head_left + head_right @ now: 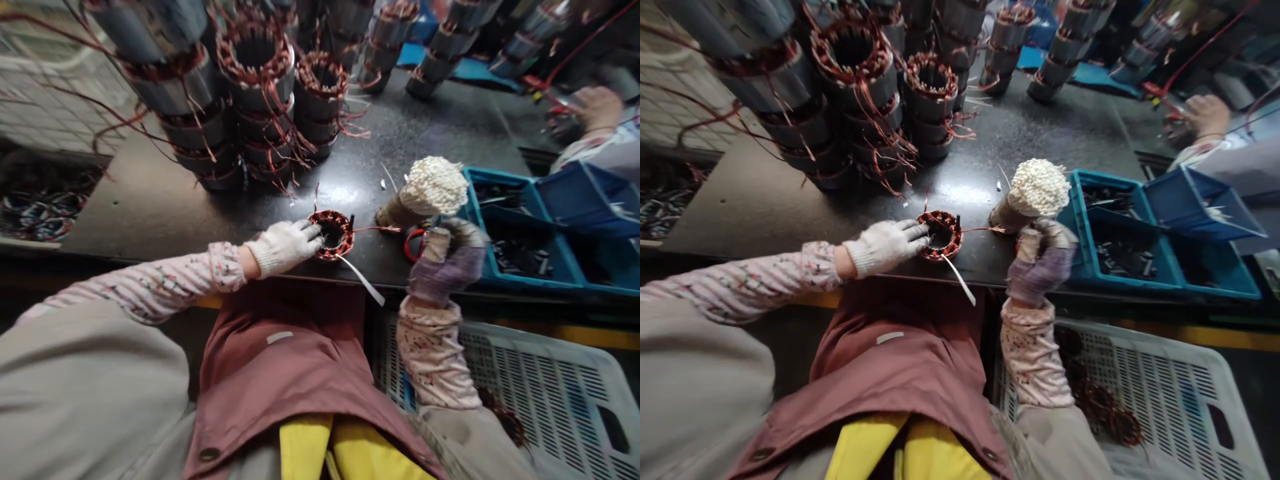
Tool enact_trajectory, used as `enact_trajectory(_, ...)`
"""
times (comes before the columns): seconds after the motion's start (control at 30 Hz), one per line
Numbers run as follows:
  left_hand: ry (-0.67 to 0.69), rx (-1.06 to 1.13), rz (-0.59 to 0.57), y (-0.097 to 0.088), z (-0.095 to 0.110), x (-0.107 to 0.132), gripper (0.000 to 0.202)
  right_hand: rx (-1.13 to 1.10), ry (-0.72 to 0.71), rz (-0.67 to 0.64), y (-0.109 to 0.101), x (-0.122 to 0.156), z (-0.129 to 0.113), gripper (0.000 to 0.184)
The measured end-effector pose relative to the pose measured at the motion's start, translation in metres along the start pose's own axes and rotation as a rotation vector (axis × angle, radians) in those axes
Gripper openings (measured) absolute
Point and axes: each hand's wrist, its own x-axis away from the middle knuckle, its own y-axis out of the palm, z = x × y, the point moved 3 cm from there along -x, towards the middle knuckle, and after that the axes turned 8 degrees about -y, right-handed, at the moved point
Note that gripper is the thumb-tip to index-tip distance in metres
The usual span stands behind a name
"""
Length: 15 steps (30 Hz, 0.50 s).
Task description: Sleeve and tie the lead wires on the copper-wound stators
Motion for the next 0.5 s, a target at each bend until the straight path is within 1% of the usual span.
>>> enact_trajectory(0.03, 0.052, -0.032, -0.061, -0.003, -0.005, -0.001, 0.032, 0.175, -0.158, 0.033, -0.011, -0.006, 0.007, 0.041)
enact_trajectory(0.07, 0.120, -0.043, -0.119, -0.004, -0.009, -0.003, 0.031, 0.305, -0.267, 0.045, -0.018, -0.011, 0.015, 0.042)
enact_trajectory(0.1, 0.177, -0.034, -0.156, -0.004, -0.013, -0.006, 0.030, 0.423, -0.355, 0.032, -0.022, -0.016, 0.022, 0.044)
enact_trajectory(0.13, 0.214, -0.007, -0.167, -0.003, -0.015, -0.008, 0.029, 0.522, -0.403, 0.002, -0.024, -0.020, 0.029, 0.043)
enact_trajectory(0.2, 0.237, 0.086, -0.128, 0.002, -0.018, -0.014, 0.026, 0.619, -0.384, -0.041, -0.023, -0.025, 0.042, 0.040)
enact_trajectory(0.27, 0.222, 0.201, -0.060, 0.009, -0.016, -0.017, 0.024, 0.657, -0.349, -0.063, -0.020, -0.027, 0.050, 0.035)
enact_trajectory(0.33, 0.187, 0.288, -0.003, 0.015, -0.012, -0.018, 0.027, 0.697, -0.349, -0.079, -0.018, -0.026, 0.056, 0.033)
enact_trajectory(0.4, 0.153, 0.323, 0.021, 0.019, -0.009, -0.016, 0.032, 0.729, -0.397, -0.084, -0.017, -0.027, 0.057, 0.034)
enact_trajectory(0.43, 0.149, 0.322, 0.017, 0.020, -0.007, -0.015, 0.034, 0.719, -0.445, -0.080, -0.018, -0.028, 0.057, 0.034)
enact_trajectory(0.5, 0.153, 0.301, -0.001, 0.020, -0.006, -0.014, 0.035, 0.625, -0.536, -0.010, -0.021, -0.031, 0.052, 0.033)
